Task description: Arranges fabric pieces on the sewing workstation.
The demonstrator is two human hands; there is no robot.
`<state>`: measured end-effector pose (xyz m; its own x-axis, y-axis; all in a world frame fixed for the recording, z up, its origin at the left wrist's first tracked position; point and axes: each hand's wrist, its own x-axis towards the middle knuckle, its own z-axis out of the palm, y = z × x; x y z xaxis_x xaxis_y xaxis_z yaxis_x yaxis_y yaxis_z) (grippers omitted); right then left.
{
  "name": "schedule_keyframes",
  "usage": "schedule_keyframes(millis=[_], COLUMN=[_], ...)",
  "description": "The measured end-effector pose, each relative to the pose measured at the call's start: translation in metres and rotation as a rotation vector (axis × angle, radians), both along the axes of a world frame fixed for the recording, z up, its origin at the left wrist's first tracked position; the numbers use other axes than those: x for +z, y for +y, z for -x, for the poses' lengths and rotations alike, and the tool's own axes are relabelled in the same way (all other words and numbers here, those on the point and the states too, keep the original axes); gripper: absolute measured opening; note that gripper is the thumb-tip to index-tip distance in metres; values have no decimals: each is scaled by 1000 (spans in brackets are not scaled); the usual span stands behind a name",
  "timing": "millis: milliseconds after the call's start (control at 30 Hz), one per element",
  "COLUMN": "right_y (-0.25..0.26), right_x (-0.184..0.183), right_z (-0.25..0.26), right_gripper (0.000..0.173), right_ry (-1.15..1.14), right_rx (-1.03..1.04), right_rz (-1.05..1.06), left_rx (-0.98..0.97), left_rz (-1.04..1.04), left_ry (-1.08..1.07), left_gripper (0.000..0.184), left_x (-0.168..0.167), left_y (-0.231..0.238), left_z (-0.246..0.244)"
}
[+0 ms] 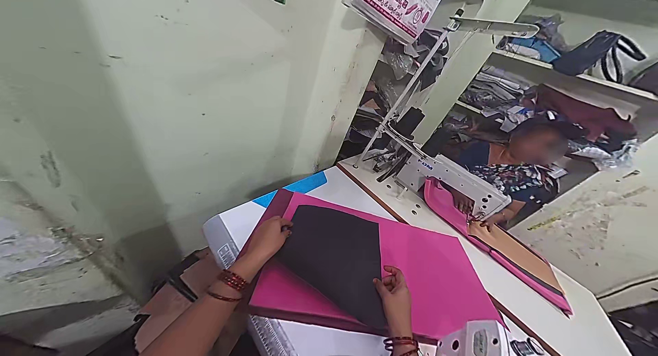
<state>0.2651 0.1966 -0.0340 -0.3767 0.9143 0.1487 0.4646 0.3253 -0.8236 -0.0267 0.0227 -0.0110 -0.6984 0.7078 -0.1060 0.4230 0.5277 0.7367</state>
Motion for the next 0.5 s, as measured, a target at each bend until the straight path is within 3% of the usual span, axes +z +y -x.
schedule_keyframes(millis=[300,500], right_y=[1,-1], right_x=[-2,1], right_z=[12,14], right_gripper=[31,39], right_ry=[-2,-29], right_rx=[-6,-63], right_rz=[82,104], left_rx=[74,109], left_rz=[-156,-221], left_ry=[3,-79], left_gripper=[28,27], left_x=[-17,-20], left_y=[-13,-13], left_z=[8,13])
